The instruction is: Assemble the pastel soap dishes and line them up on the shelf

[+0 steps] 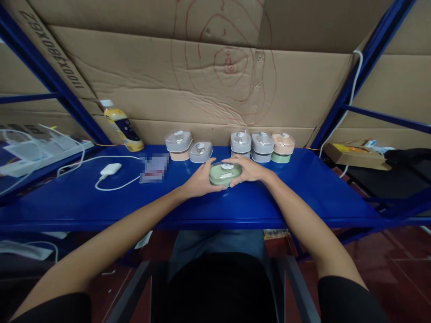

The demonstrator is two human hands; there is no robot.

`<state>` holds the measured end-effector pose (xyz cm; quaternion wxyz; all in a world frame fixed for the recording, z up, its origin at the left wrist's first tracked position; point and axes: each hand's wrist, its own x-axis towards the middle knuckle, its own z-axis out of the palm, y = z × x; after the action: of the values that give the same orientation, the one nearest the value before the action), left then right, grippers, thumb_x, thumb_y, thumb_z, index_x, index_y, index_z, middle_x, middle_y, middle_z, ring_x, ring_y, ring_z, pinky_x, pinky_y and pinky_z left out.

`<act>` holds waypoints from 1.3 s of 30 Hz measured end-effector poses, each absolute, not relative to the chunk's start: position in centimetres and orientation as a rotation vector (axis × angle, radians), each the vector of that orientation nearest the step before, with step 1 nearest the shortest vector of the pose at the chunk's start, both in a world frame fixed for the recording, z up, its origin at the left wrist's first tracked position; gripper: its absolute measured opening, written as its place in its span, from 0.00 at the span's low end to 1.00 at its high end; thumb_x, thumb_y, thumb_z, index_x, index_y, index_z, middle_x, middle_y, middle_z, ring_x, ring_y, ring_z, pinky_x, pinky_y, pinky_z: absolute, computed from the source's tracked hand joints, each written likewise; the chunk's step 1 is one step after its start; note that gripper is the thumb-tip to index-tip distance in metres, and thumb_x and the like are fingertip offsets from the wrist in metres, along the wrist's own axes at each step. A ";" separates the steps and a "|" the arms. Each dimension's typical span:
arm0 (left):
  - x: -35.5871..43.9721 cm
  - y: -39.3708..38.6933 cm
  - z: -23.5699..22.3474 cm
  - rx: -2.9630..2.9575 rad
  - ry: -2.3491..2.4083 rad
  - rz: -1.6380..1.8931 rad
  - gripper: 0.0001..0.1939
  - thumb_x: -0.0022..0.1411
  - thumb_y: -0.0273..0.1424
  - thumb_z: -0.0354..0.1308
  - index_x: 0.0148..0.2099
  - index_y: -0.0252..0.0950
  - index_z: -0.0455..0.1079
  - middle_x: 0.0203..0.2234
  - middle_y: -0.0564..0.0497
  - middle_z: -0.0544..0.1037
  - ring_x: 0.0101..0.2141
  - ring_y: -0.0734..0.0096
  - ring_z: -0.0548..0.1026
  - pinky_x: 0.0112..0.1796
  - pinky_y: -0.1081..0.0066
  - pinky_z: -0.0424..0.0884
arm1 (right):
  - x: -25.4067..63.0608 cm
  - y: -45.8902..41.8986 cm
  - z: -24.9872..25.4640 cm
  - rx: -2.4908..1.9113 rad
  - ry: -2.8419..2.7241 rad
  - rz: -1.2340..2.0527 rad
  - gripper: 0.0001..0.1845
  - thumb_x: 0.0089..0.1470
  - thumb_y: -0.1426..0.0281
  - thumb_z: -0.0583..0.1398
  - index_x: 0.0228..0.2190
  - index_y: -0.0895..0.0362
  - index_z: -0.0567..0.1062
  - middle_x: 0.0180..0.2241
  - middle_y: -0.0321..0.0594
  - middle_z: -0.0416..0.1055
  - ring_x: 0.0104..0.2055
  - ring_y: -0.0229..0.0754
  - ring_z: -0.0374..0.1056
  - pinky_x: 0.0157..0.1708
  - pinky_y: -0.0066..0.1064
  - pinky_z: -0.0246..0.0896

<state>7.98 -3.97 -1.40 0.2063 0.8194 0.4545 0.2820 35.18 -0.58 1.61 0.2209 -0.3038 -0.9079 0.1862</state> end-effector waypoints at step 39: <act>10.3 -8.0 3.0 2.663 2.072 0.251 0.47 0.73 0.59 0.58 0.76 0.26 0.62 0.60 0.23 0.72 0.54 0.35 0.79 0.47 0.56 0.78 | 35.1 -2.6 2.9 -1.616 -1.952 0.085 0.14 0.66 0.61 0.65 0.43 0.57 0.85 0.38 0.48 0.85 0.38 0.50 0.79 0.41 0.38 0.69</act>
<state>10.31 -7.95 2.97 -0.1206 0.7814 0.6078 0.0735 35.10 -2.57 2.88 0.2984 -0.6083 -0.7348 0.0319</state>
